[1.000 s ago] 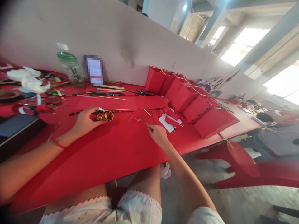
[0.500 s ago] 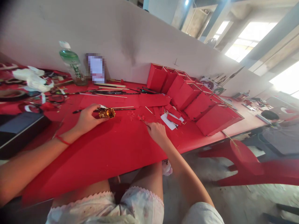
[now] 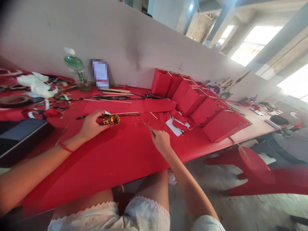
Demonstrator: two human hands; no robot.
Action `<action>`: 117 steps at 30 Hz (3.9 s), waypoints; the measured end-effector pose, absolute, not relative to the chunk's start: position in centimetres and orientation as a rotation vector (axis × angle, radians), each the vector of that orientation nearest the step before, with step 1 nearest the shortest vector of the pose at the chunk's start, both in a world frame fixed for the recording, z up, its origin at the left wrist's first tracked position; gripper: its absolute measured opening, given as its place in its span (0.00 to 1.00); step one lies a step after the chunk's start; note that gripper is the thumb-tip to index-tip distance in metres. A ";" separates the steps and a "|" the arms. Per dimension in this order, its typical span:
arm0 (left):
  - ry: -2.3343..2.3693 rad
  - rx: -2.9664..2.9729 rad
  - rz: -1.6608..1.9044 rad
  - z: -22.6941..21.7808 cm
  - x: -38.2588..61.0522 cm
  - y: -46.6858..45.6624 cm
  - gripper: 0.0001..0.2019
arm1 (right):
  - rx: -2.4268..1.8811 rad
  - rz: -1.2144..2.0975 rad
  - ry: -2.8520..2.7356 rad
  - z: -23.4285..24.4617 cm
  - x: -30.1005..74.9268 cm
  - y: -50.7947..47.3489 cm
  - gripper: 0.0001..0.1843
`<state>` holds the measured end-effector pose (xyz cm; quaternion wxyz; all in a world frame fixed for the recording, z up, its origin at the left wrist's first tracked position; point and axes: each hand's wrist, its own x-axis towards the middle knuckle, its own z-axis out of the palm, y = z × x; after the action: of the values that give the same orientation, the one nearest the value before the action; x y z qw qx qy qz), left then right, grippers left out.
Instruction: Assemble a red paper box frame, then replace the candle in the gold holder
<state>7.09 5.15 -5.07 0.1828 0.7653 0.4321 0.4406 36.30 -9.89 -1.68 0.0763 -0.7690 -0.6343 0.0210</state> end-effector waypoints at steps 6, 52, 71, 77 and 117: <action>1.220 2.196 1.204 -5.1 6.9 5.3 0.23 | -2.329 0.041 -1.993 -1.3 36.1 -9.3 0.21; 1.204 2.178 1.230 -4.9 7.0 5.4 0.30 | -2.297 0.126 -1.595 -0.9 39.7 -11.2 0.22; 1.159 2.175 1.213 -5.8 7.2 5.5 0.24 | -1.906 0.357 -1.518 -2.9 38.0 -11.6 0.22; 1.113 2.163 1.258 -5.6 7.2 5.3 0.24 | -2.009 0.330 -1.849 -1.8 35.9 -10.9 0.16; 1.067 1.927 1.052 -5.1 7.6 4.5 0.25 | -2.108 -0.103 -2.392 5.5 36.2 -4.7 0.20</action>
<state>7.65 4.45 -5.11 0.3429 0.7416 0.4106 0.4048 36.21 -4.68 5.47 -0.0243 -0.6605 -0.7497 -0.0324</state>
